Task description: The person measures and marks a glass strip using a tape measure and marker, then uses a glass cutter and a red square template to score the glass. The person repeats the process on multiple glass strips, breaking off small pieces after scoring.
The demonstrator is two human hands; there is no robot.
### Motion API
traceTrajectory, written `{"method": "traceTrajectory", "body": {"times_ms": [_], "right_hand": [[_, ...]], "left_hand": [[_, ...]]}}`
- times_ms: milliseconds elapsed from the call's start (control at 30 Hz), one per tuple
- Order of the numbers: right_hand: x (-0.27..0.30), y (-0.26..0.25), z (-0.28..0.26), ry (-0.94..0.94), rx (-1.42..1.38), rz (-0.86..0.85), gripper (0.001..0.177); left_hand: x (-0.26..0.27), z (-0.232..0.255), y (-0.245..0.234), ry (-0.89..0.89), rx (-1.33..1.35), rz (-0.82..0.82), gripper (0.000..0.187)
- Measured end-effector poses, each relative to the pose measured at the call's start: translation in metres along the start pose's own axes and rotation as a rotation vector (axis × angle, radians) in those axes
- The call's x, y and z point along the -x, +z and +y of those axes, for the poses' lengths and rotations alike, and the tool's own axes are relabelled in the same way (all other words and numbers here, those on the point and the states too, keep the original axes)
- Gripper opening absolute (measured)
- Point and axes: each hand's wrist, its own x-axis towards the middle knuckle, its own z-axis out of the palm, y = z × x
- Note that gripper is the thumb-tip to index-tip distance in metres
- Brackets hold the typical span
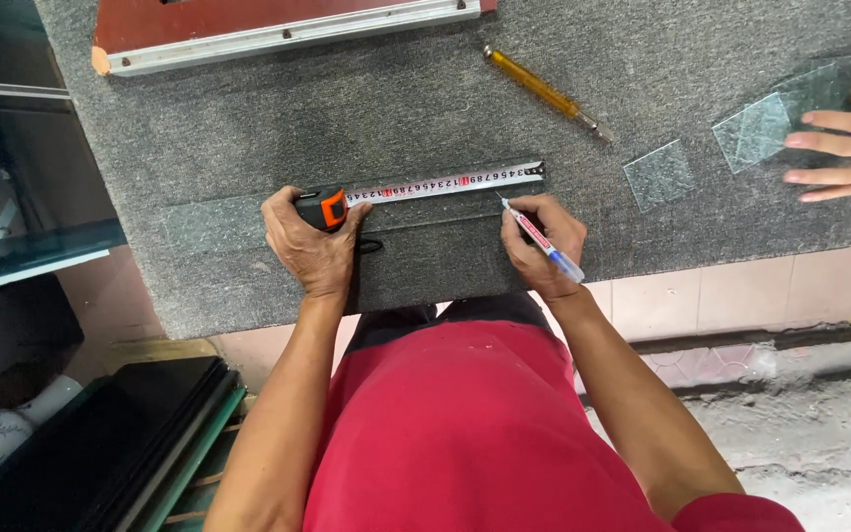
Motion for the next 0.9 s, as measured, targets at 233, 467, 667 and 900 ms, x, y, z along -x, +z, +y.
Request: {"method": "traceTrajectory", "body": {"times_ms": [233, 467, 667, 900], "right_hand": [[-0.002, 0.006, 0.005, -0.022, -0.02, 0.005, 0.006], [-0.002, 0.008, 0.007, -0.026, 0.019, 0.001, 0.006], [-0.003, 0.008, 0.006, -0.023, 0.025, -0.002, 0.006], [-0.001, 0.007, 0.01, -0.027, 0.035, -0.016, 0.006]], "left_hand": [[-0.002, 0.004, -0.003, -0.011, -0.006, -0.014, 0.097], [-0.002, 0.003, -0.003, -0.011, -0.009, -0.027, 0.098], [-0.004, 0.004, -0.004, -0.005, -0.015, -0.034, 0.098], [-0.005, 0.004, -0.004, -0.022, -0.022, -0.045, 0.098]]}}
